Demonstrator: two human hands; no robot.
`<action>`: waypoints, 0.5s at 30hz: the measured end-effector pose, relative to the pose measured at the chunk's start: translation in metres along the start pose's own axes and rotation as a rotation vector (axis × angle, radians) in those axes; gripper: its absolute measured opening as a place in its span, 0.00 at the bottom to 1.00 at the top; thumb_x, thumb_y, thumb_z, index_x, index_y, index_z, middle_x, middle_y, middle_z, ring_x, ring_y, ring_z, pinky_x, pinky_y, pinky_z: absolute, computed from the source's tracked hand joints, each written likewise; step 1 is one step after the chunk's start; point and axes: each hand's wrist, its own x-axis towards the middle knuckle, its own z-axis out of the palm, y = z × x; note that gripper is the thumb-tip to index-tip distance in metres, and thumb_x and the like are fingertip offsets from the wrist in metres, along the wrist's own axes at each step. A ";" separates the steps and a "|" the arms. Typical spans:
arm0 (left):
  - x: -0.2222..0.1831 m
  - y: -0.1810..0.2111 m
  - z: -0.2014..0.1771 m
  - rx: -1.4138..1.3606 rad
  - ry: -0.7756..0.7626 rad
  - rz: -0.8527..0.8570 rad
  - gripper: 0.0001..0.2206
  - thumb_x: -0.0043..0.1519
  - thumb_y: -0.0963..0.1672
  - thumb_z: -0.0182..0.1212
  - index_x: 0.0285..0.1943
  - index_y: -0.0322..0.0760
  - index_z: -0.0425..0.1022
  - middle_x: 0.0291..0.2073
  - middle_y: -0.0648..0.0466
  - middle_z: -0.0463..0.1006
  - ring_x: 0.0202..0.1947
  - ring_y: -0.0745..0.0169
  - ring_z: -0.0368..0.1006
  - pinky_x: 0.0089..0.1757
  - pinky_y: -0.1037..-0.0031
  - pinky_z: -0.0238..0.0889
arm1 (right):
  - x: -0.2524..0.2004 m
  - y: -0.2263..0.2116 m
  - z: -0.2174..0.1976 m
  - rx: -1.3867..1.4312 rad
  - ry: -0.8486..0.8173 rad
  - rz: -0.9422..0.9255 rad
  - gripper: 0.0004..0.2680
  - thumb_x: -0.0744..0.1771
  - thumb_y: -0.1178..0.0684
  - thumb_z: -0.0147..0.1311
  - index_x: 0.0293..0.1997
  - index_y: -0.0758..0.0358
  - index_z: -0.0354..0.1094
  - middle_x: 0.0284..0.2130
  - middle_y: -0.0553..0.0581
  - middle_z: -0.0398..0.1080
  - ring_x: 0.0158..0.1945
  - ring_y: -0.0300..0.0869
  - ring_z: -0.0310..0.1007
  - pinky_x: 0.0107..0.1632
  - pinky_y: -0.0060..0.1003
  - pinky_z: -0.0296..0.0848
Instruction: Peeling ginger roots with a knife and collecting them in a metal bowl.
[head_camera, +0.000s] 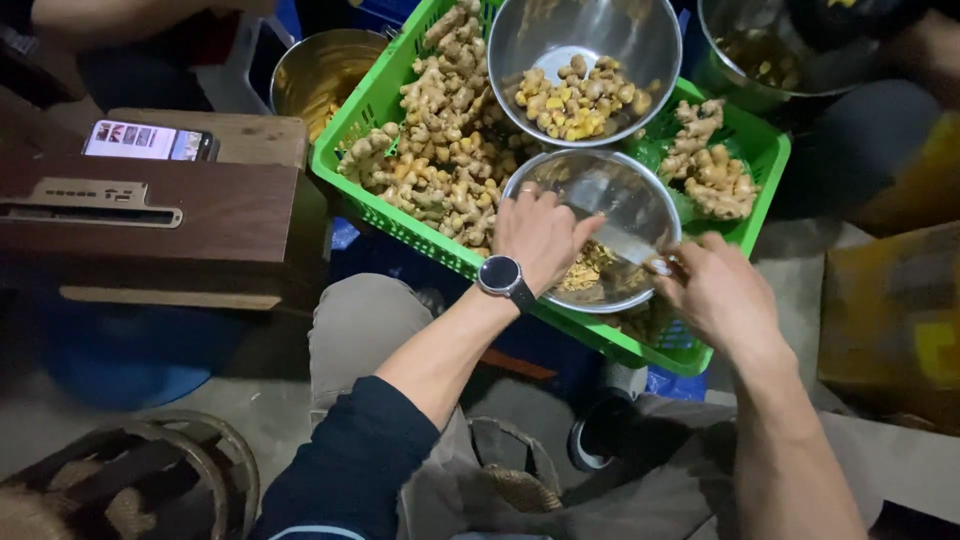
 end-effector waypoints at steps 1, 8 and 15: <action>0.002 -0.003 0.020 0.007 0.153 0.073 0.24 0.66 0.56 0.47 0.28 0.42 0.80 0.34 0.51 0.78 0.50 0.45 0.69 0.44 0.55 0.60 | 0.013 0.009 0.016 -0.102 0.293 -0.157 0.14 0.66 0.39 0.57 0.51 0.52 0.76 0.47 0.57 0.71 0.48 0.54 0.74 0.42 0.51 0.76; -0.015 0.017 -0.023 -0.109 -0.029 0.182 0.15 0.66 0.41 0.53 0.62 0.39 0.70 0.74 0.37 0.53 0.72 0.29 0.51 0.60 0.28 0.47 | 0.102 0.018 0.070 -0.015 0.946 -0.658 0.06 0.56 0.51 0.66 0.19 0.55 0.72 0.52 0.55 0.74 0.55 0.56 0.71 0.53 0.48 0.68; 0.012 -0.009 0.041 0.128 0.197 0.251 0.12 0.58 0.54 0.59 0.35 0.51 0.82 0.44 0.58 0.79 0.58 0.52 0.66 0.50 0.54 0.58 | 0.059 -0.030 0.044 -0.201 0.764 -0.424 0.07 0.59 0.41 0.64 0.26 0.48 0.78 0.56 0.51 0.72 0.61 0.56 0.63 0.55 0.51 0.61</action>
